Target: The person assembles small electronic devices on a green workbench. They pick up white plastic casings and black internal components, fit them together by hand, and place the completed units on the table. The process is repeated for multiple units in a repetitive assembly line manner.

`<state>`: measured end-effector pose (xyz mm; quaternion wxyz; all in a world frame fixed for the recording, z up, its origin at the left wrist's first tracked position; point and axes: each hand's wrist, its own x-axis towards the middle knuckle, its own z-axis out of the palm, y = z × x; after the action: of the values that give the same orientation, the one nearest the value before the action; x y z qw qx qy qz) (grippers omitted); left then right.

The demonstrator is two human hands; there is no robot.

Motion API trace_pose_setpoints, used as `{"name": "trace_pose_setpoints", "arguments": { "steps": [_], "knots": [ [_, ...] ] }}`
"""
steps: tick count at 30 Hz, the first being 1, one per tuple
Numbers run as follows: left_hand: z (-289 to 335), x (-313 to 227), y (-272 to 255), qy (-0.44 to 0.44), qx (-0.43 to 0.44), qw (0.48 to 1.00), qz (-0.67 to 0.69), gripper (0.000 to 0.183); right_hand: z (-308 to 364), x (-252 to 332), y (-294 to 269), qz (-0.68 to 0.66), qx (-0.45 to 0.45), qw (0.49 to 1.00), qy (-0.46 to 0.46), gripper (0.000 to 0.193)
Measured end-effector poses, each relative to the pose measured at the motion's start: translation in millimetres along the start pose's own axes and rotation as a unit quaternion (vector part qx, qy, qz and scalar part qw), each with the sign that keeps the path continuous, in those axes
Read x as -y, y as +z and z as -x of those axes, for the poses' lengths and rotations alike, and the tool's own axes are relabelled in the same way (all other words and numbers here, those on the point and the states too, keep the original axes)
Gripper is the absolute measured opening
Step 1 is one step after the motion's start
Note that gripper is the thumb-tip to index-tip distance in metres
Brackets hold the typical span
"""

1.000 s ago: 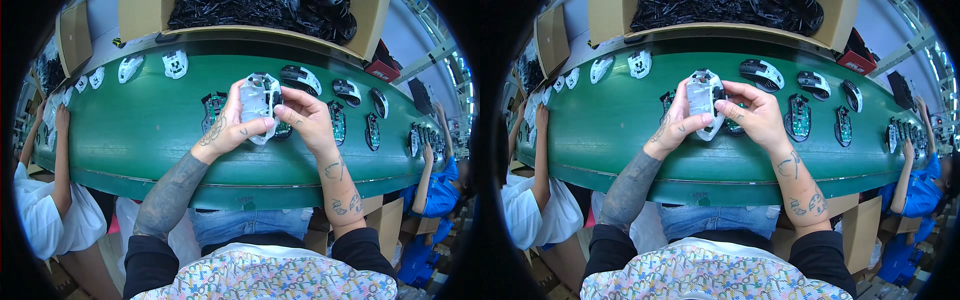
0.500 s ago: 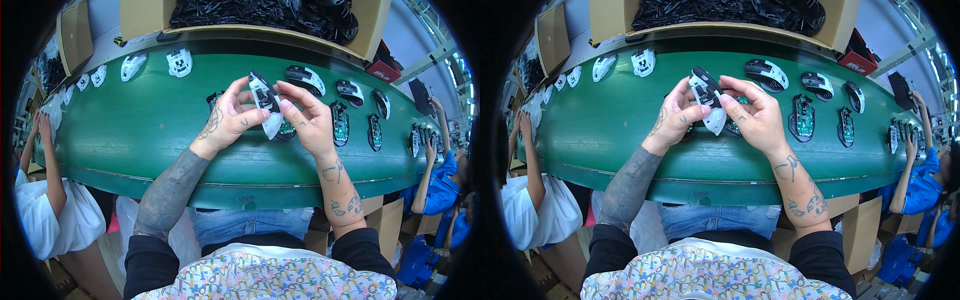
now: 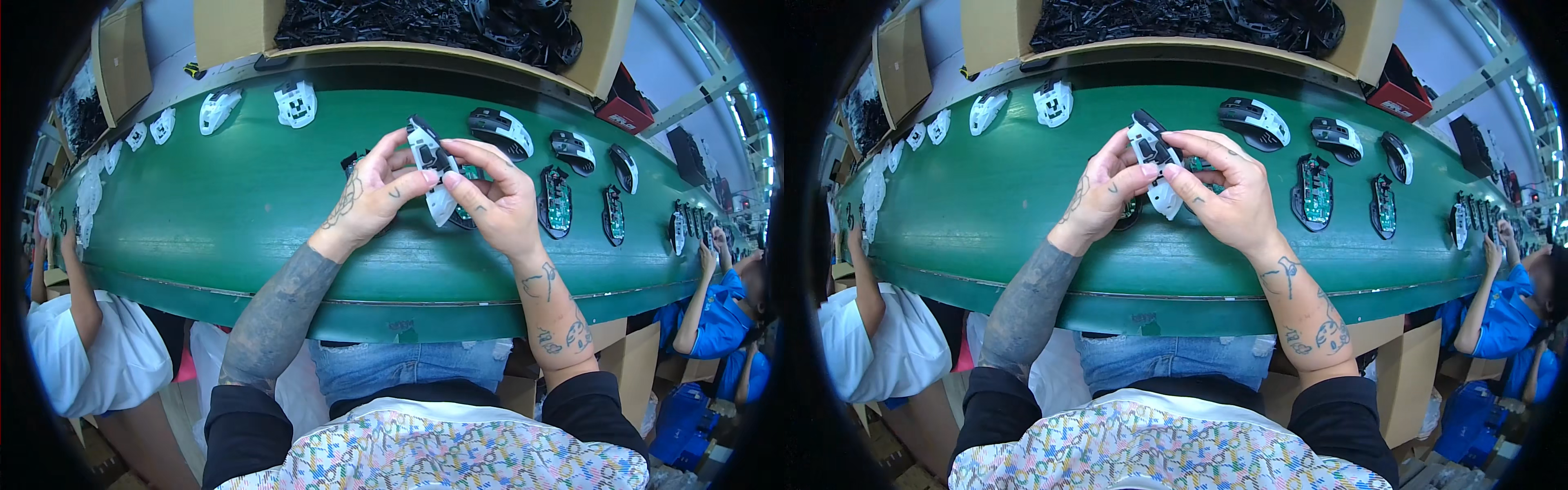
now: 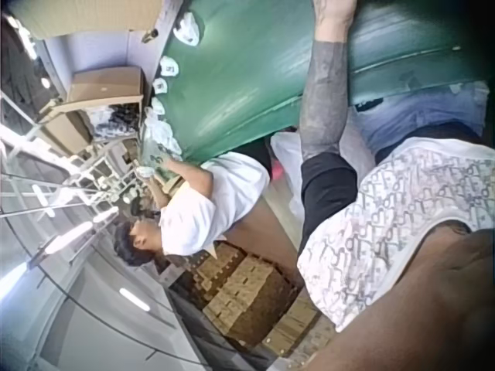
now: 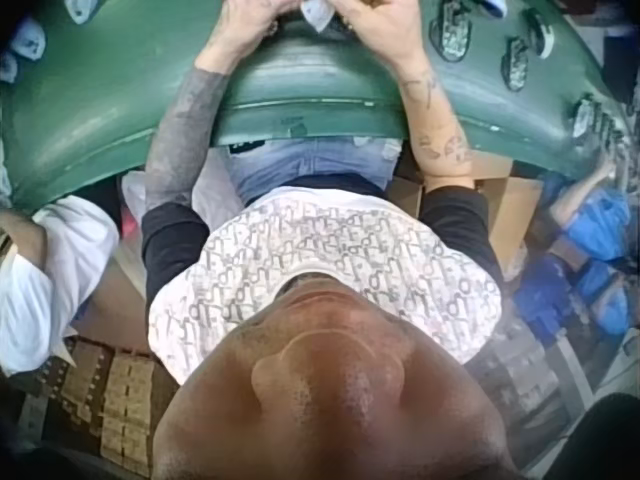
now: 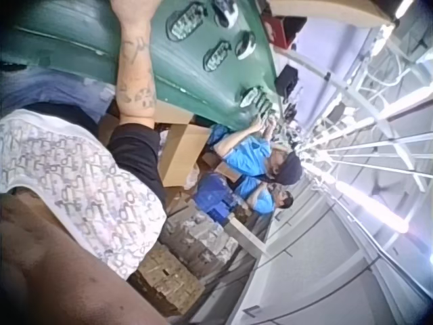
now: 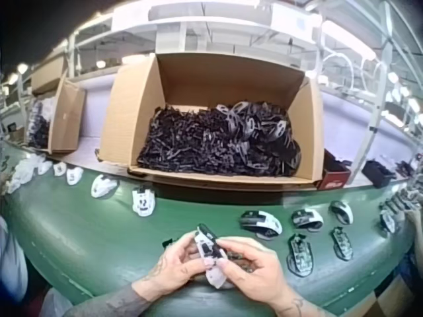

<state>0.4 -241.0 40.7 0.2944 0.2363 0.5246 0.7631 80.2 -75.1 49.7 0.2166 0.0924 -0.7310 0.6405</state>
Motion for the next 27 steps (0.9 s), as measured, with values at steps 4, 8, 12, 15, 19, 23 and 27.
{"name": "trace_pose_setpoints", "arguments": {
  "steps": [4, 8, 12, 15, 19, 23, 27],
  "knots": [
    [2, -1, -3, 0.019, -0.01, 1.0, -0.018, 0.064, 0, 1, 4, 0.009, 0.003, 1.0, 0.004, 0.031],
    [4, -3, -4, 0.034, -0.017, 0.999, -0.016, 0.069, 0, 1, 6, -0.003, -0.001, 1.0, 0.013, 0.032],
    [2, -1, -1, 0.029, -0.012, 0.999, -0.043, 0.074, -2, -8, 8, -0.048, -0.02, 0.998, 0.043, 0.031],
    [4, 3, -1, 0.062, 0.0, 0.996, -0.069, 0.077, -3, -7, 6, -0.043, -0.024, 0.997, 0.052, 0.031],
    [5, 1, -3, 0.023, 0.004, 0.998, -0.057, 0.08, -4, -6, 6, -0.038, -0.01, 0.997, 0.066, 0.03],
    [7, 2, -7, 0.008, 0.001, 1.0, 0.014, 0.071, -13, -8, 5, -0.072, -0.007, 0.992, 0.099, 0.027],
    [4, -3, -11, -0.024, 0.013, 0.992, 0.125, 0.051, -74, -14, -40, 0.107, -0.105, 0.987, 0.056, 0.023]
  ]
}}
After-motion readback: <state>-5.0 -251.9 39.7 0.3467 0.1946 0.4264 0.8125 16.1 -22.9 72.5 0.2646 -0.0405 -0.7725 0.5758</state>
